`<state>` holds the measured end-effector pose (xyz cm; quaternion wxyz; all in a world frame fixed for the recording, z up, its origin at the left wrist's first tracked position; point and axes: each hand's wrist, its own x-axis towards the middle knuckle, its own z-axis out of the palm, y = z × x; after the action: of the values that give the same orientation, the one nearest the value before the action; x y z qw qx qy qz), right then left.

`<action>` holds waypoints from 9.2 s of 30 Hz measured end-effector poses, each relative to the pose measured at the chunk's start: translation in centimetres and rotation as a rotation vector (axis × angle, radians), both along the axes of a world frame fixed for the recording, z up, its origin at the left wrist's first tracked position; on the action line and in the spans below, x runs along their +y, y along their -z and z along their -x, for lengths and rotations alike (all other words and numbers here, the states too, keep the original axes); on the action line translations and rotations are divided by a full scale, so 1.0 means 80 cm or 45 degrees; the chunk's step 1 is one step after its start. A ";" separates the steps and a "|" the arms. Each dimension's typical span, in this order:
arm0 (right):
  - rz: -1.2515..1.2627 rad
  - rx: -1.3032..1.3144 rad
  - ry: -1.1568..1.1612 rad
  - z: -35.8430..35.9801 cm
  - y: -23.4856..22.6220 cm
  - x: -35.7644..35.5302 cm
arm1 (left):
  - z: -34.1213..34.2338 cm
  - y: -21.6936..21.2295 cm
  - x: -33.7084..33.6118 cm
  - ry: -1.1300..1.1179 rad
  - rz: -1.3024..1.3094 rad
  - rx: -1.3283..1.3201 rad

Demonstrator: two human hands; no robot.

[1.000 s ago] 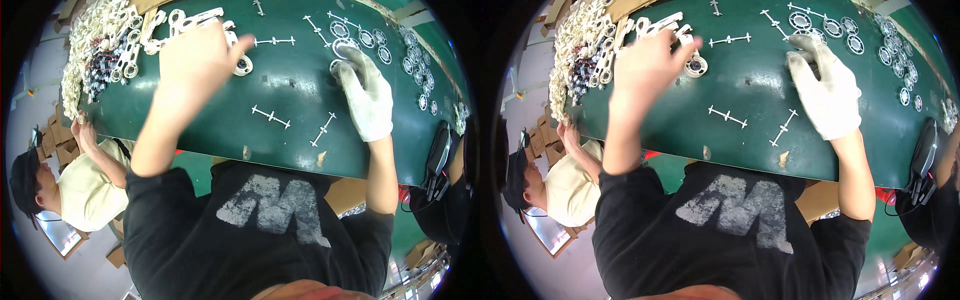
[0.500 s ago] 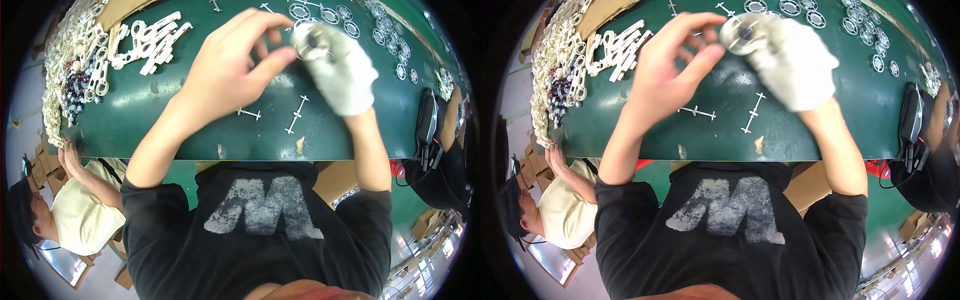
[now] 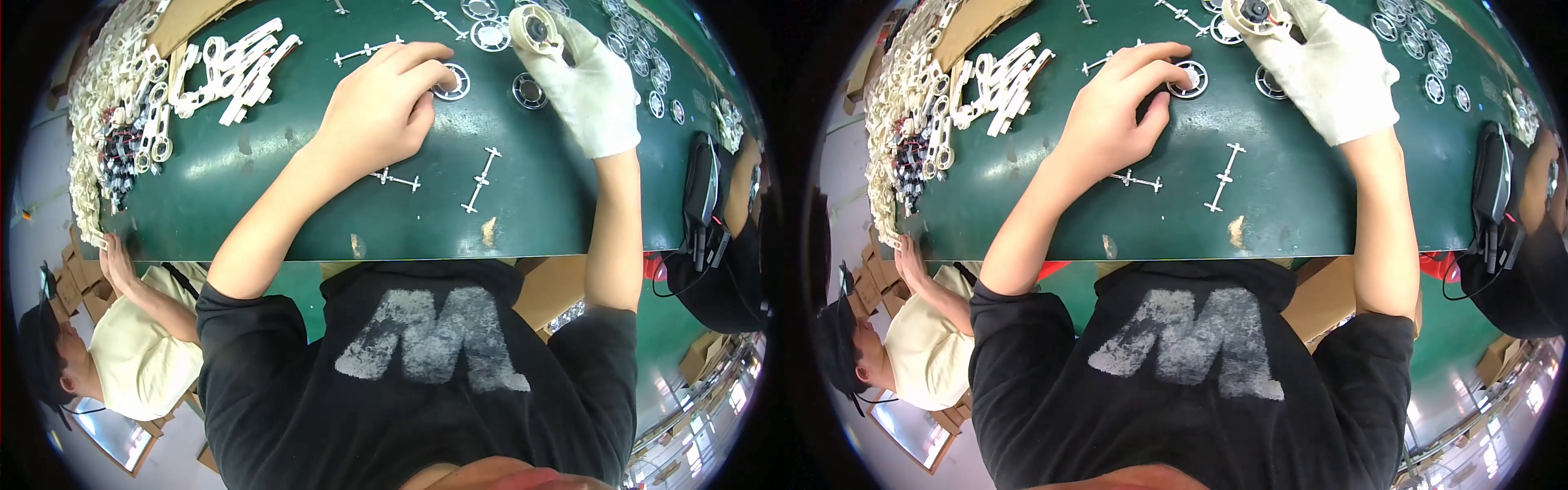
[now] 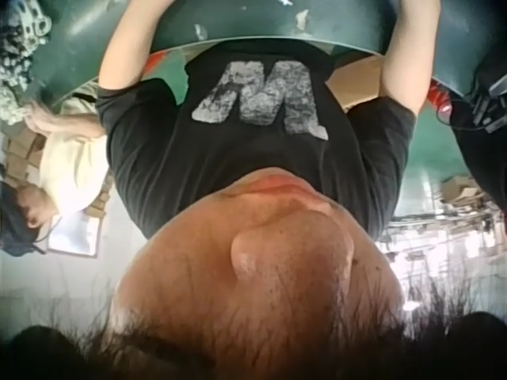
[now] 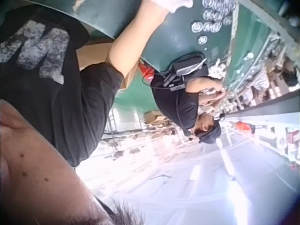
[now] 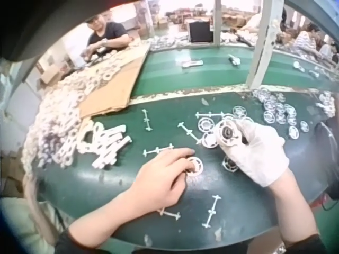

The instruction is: The person assembles small circular metal parts, white plastic frames, and metal pins by hand at a factory workbench.

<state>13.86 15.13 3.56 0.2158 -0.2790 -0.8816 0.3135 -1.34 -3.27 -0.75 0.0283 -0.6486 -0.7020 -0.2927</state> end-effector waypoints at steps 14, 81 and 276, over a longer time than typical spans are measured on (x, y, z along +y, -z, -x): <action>-0.354 -0.394 -0.130 -0.007 -0.009 -0.030 | -0.003 -0.010 -0.002 -0.004 -0.340 -0.279; 0.333 0.116 -0.276 -0.004 0.001 -0.069 | 0.162 -0.104 0.029 -0.603 -0.156 -0.962; 0.078 0.022 -0.276 -0.003 -0.002 -0.063 | 0.028 -0.032 0.028 -0.119 -0.126 -1.205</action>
<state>14.12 10.05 3.74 0.1797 -0.1859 -0.8947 0.3642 -3.61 -1.01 1.82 -0.2505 -0.4098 -0.6512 -0.5875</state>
